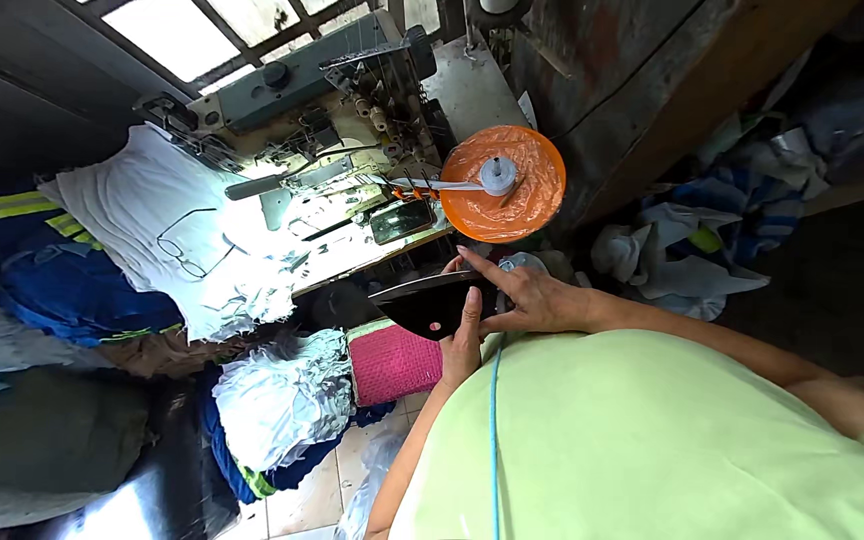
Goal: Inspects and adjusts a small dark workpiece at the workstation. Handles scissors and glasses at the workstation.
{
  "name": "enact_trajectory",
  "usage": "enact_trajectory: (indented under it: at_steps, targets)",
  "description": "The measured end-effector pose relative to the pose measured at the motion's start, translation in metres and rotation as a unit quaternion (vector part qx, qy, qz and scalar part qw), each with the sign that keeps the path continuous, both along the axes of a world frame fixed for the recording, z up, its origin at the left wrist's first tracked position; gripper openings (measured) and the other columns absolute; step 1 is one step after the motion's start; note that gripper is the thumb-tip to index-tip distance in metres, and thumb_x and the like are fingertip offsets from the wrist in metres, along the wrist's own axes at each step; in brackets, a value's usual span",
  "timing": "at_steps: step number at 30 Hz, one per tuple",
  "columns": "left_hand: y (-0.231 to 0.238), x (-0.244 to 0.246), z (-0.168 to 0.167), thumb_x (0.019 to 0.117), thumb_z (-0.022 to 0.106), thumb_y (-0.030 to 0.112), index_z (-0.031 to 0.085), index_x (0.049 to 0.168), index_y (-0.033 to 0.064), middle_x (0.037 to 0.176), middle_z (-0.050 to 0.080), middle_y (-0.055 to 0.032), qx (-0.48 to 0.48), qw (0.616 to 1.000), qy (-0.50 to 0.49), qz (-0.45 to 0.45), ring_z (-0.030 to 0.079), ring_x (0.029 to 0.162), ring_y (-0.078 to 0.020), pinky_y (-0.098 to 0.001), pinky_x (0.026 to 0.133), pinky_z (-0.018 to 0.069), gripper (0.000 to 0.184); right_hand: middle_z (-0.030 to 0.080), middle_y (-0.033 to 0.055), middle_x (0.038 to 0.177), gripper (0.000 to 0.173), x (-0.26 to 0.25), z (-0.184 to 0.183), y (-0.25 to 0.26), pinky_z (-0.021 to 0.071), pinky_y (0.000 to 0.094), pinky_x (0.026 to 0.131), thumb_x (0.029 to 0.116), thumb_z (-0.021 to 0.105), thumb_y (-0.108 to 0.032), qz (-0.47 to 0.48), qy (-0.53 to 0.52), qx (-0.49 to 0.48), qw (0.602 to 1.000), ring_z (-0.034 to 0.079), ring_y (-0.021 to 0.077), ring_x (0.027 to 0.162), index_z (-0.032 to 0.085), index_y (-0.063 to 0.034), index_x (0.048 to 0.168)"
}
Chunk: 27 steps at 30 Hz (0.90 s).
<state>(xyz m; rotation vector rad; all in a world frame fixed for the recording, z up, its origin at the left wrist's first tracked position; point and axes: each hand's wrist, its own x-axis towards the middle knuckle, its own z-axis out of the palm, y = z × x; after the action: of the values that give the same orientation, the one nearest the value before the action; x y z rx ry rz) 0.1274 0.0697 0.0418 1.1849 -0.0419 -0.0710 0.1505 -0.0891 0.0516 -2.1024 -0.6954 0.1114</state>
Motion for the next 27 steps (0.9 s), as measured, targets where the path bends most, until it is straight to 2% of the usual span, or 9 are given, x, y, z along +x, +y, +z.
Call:
enact_trajectory:
  at_steps: [3,8,12,14,16,18,20,21,27]
  targets:
    - [-0.001,0.000,0.002,0.1017,0.058,0.019,0.054,0.136,0.0012,0.114,0.071,0.0043,-0.006,1.000,-0.015,0.007,0.067,0.105,-0.0026,-0.0242,0.095,0.0547,0.039,0.064,0.0130,0.078,0.094,0.001,0.000,0.000,0.0504,0.0356,0.064,0.0935,0.064,-0.054,0.003,0.014,0.006,1.000,0.059,0.0196,0.067,0.028,0.0023,0.159]
    - [-0.001,-0.001,0.004,0.1014,0.056,0.016,0.052,0.136,-0.0014,0.114,0.070,0.0039,0.015,1.000,-0.020,0.015,0.066,0.105,-0.0020,-0.0238,0.096,0.0540,0.039,0.065,0.0134,0.079,0.093,0.001,0.000,0.001,0.0502,0.0330,0.065,0.0936,0.065,-0.052,0.012,0.011,0.017,1.000,0.059,0.0174,0.067,0.028,0.0039,0.158]
    - [-0.001,0.000,0.005,0.1009,0.055,0.011,0.055,0.133,-0.0003,0.111,0.071,0.0033,0.015,0.999,-0.020,0.029,0.067,0.104,-0.0027,-0.0248,0.095,0.0548,0.034,0.062,0.0106,0.071,0.090,0.001,-0.005,0.002,0.0484,0.0335,0.060,0.0948,0.061,-0.055,0.006,-0.032,0.007,0.999,0.056,0.0178,0.061,0.033,0.0035,0.157]
    - [-0.004,-0.002,0.008,0.0997,0.054,0.004,0.062,0.119,0.0040,0.099,0.074,0.0039,-0.013,0.998,0.001,0.054,0.070,0.095,-0.0039,-0.0260,0.090,0.0580,0.021,0.060,0.0086,0.067,0.084,0.001,-0.007,0.003,0.0471,0.0340,0.058,0.0960,0.059,-0.054,0.001,-0.043,0.007,0.999,0.054,0.0179,0.058,0.038,0.0017,0.155]
    - [-0.005,-0.003,0.011,0.0985,0.053,-0.001,0.064,0.106,0.0066,0.089,0.075,0.0049,-0.007,0.998,0.007,0.066,0.071,0.087,-0.0035,-0.0253,0.085,0.0595,0.015,0.058,0.0073,0.065,0.080,0.003,-0.007,0.003,0.0459,0.0331,0.056,0.0963,0.060,-0.052,0.001,-0.048,0.011,0.999,0.053,0.0168,0.057,0.041,0.0001,0.154]
    - [-0.003,-0.002,0.007,0.0969,0.056,-0.001,0.063,0.112,0.0033,0.094,0.075,0.0039,0.000,0.998,-0.018,0.057,0.071,0.091,-0.0042,-0.0259,0.087,0.0591,0.017,0.061,0.0091,0.070,0.082,0.004,-0.002,0.002,0.0469,0.0330,0.058,0.0952,0.063,-0.050,0.017,-0.029,0.015,0.999,0.054,0.0169,0.059,0.038,0.0006,0.155]
    - [0.001,0.000,0.002,0.0961,0.059,0.004,0.056,0.130,-0.0033,0.108,0.072,0.0026,0.013,0.998,-0.048,0.036,0.068,0.101,-0.0036,-0.0259,0.095,0.0557,0.035,0.064,0.0123,0.076,0.088,0.004,0.004,0.001,0.0496,0.0350,0.063,0.0942,0.065,-0.049,0.031,0.007,0.004,0.999,0.058,0.0189,0.065,0.031,0.0009,0.158]
    - [0.001,0.001,0.002,0.0964,0.059,0.006,0.053,0.133,-0.0047,0.111,0.071,0.0025,0.021,0.998,-0.051,0.032,0.067,0.103,-0.0028,-0.0254,0.096,0.0548,0.038,0.064,0.0130,0.077,0.089,0.005,0.005,0.001,0.0497,0.0351,0.064,0.0941,0.065,-0.050,0.033,0.014,0.002,0.999,0.058,0.0192,0.066,0.030,0.0011,0.158]
    - [-0.003,0.003,-0.001,0.0988,0.058,0.007,0.057,0.129,-0.0028,0.112,0.071,0.0002,0.015,0.997,-0.039,0.072,0.067,0.105,-0.0048,-0.0260,0.098,0.0543,0.032,0.066,0.0152,0.078,0.085,0.004,0.007,0.002,0.0514,0.0419,0.067,0.0965,0.060,-0.053,0.026,0.006,-0.030,0.999,0.061,0.0261,0.069,0.033,0.0000,0.158]
